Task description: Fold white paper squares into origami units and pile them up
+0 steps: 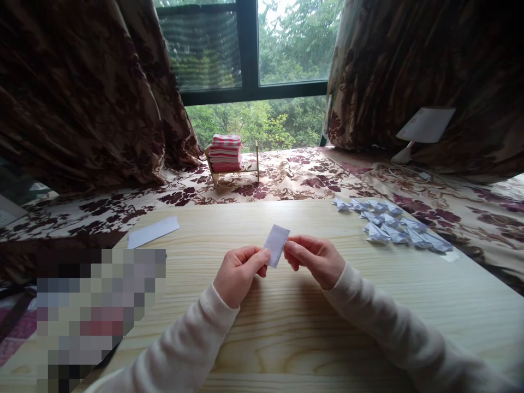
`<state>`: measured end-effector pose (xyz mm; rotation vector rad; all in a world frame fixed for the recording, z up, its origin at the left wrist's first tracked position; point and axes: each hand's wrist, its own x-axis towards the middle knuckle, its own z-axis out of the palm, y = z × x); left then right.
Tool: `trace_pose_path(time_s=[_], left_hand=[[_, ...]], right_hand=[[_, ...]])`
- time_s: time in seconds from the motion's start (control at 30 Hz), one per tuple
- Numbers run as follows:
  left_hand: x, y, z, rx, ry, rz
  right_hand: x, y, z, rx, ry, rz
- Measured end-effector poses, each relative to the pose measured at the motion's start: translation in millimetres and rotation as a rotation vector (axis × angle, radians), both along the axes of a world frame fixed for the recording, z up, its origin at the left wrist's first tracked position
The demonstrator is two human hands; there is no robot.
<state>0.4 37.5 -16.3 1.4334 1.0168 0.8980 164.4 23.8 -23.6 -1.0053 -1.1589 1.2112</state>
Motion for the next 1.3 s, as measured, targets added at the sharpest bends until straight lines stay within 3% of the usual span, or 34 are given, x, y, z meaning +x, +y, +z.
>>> trace_pose_path(time_s=[0.53, 0.6, 0.7, 0.77, 0.87, 1.03, 1.3], left_hand=[[3.8, -7.2, 4.0, 0.085, 0.073, -0.042], [5.0, -9.5, 3.9, 0.188, 0.074, 0.04], [6.4, -13.0, 4.7, 0.513, 0.136, 0.156], [7.0, -14.3, 5.7, 0.687, 0.187, 0.14], [7.6, -14.5, 6.8, 0.766, 0.207, 0.105], [7.7, -13.1, 7.2, 0.666, 0.195, 0.118], [4.1, -5.4, -0.7, 0.151, -0.009, 0.089]], right_hand=[[0.3, 2.1, -5.1, -0.03, -0.046, 0.045], [1.2, 2.7, -5.8, -0.022, -0.055, 0.069], [2.5, 3.5, -7.4, -0.016, -0.059, 0.101], [2.7, 3.9, -8.7, -0.016, -0.064, 0.118], [2.8, 4.2, -10.1, -0.028, -0.073, 0.123], [2.4, 3.8, -9.4, -0.034, -0.08, 0.116], [-5.0, 2.0, -13.7, 0.068, -0.194, -0.11]])
